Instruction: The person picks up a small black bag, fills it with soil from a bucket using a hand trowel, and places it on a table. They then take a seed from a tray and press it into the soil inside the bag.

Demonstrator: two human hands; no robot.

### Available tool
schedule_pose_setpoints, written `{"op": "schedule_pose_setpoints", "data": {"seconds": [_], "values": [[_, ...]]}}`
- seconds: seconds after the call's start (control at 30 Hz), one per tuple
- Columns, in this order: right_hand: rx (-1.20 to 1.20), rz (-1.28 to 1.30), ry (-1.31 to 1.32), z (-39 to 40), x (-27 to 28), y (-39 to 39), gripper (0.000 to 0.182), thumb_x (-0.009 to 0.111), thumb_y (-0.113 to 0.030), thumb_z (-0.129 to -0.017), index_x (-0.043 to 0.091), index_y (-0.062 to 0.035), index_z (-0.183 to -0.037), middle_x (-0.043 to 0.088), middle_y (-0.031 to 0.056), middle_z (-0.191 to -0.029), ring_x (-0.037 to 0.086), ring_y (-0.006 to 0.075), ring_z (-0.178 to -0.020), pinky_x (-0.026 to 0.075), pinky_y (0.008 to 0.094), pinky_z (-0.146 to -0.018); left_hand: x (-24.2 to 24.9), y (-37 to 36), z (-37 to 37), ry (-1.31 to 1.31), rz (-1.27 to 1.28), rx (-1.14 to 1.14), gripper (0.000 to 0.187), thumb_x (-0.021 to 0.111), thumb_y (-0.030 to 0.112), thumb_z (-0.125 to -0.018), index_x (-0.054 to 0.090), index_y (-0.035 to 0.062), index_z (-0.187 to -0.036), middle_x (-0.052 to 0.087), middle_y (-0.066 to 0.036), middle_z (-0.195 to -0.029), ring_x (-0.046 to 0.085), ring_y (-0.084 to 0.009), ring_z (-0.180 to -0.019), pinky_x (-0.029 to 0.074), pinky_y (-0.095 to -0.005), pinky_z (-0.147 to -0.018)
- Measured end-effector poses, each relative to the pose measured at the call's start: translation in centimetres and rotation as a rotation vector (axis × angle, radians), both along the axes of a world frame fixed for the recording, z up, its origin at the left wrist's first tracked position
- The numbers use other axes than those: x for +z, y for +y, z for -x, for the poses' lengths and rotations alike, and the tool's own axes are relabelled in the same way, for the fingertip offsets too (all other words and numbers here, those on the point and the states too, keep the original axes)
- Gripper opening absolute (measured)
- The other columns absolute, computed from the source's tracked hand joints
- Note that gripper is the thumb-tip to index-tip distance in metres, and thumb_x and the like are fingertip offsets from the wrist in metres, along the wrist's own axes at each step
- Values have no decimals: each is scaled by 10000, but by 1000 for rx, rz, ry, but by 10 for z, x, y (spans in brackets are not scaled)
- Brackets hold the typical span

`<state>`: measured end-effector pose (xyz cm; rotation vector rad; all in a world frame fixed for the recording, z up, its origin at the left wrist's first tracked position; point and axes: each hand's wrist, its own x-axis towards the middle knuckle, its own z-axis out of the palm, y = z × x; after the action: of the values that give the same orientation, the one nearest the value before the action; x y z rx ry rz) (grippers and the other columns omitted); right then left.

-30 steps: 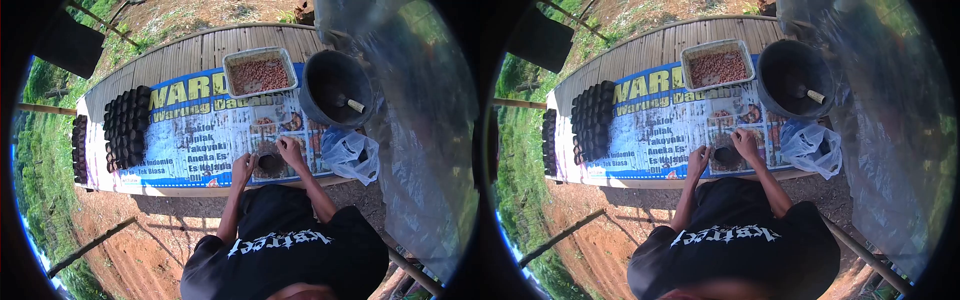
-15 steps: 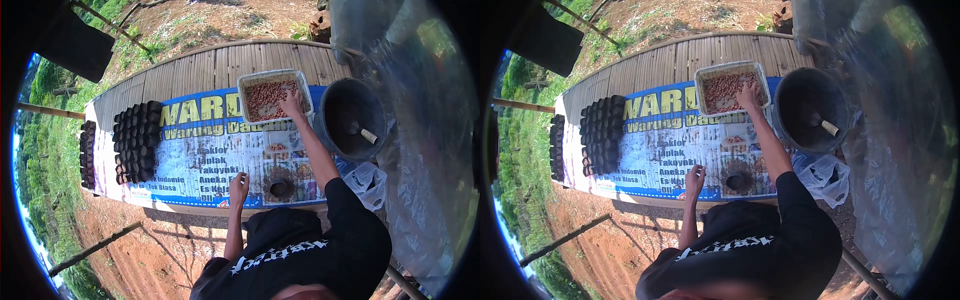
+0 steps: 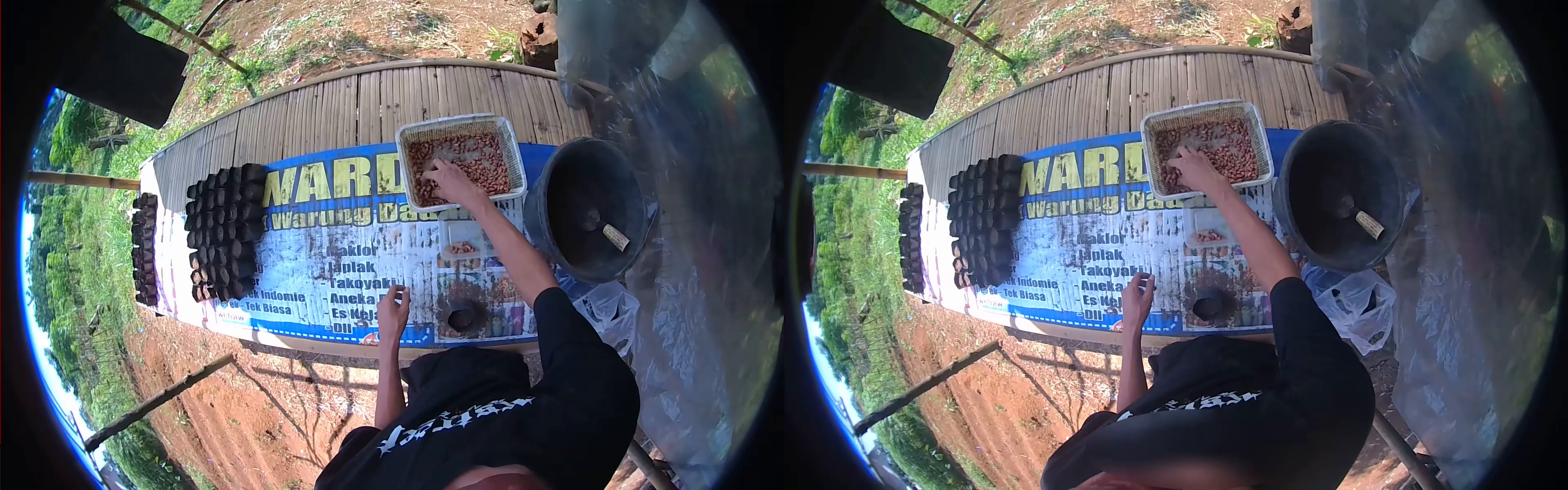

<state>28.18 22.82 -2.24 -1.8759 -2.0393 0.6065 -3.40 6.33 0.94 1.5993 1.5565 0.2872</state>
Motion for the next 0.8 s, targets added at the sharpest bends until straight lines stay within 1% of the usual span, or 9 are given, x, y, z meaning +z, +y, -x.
{"op": "schedule_pose_setpoints", "data": {"seconds": [0.07, 0.1, 0.17, 0.27, 0.37, 0.47, 0.57, 0.67, 0.8], "values": [[-20, 94, -61, -14, 3, -12, 328, 766, -85, -728, 690, -107, -1046, 581, 137, -1196, 542, 348, -1166, 458, 488, -963, 0, 0, 1, -9, -2, 7, 297, 612, 295, -963, 665, 9, -1021, 713, -172, -757, 690, -239, -634, 488, -361, -579], [-83, 115, -73, -24, -1, -14, 264, 762, -102, -741, 703, -118, -998, 603, 131, -1150, 554, 348, -1134, 442, 500, -950, 1, 0, 1, -17, -4, 10, 298, 610, 295, -965, 664, 7, -1021, 713, -170, -755, 688, -236, -631, 488, -359, -579], [-253, 86, -186, -37, 11, -24, 285, 693, -95, -786, 717, -147, -1065, 602, 148, -1139, 576, 358, -1092, 437, 504, -943, 3, 0, 4, -33, -9, 17, 302, 606, 295, -968, 662, 3, -1022, 713, -167, -749, 683, -230, -626, 488, -355, -579], [-618, -7, -324, -44, 11, -26, 290, 686, -113, -802, 699, -139, -1090, 568, 161, -1207, 550, 348, -1127, 428, 504, -936, 8, -1, 8, -47, 3, 29, 267, 597, 254, -963, 658, 3, -1031, 709, -179, -784, 678, -271, -620, 481, -378, -579], [-552, -46, -233, -36, 19, -15, 313, 672, -122, -816, 671, -125, -1129, 537, 174, -1243, 519, 346, -1170, 430, 499, -957, -4, -5, 15, -62, -13, 57, 271, 612, 266, -966, 664, 7, -1027, 716, -155, -744, 653, -194, -572, 474, -338, -540], [-287, -192, 79, -19, -2, 4, 334, 636, -126, -834, 647, -92, -1166, 546, 189, -1231, 529, 371, -1159, 441, 490, -979, -2, -6, 15, -80, 3, 75, 256, 619, 252, -963, 663, 8, -1029, 717, -151, -753, 646, -172, -558, 466, -326, -520], [-239, -227, 181, 1, -11, 30, 395, 619, -114, -856, 593, -54, -1245, 526, 210, -1293, 503, 408, -1213, 425, 458, -1048, -5, -9, 18, -71, -51, 62, 257, 621, 254, -963, 662, 10, -1033, 718, -148, -768, 648, -163, -556, 467, -319, -515], [-223, -198, 174, 14, -16, 49, 433, 604, -113, -859, 568, -64, -1287, 513, 215, -1323, 493, 411, -1225, 411, 461, -1065, -1, -12, 20, -54, 37, 109, 258, 600, 261, -967, 648, 12, -1017, 715, -172, -783, 698, -280, -648, 492, -376, -587], [-65, -307, 13, 22, -14, 32, 439, 670, -155, -814, 612, -86, -1244, 543, 209, -1267, 540, 398, -1160, 451, 454, -1019, 6, -16, 25, -20, -22, 86, 282, 617, 277, -961, 663, 8, -1037, 715, -160, -765, 692, -233, -638, 494, -358, -577]]}}
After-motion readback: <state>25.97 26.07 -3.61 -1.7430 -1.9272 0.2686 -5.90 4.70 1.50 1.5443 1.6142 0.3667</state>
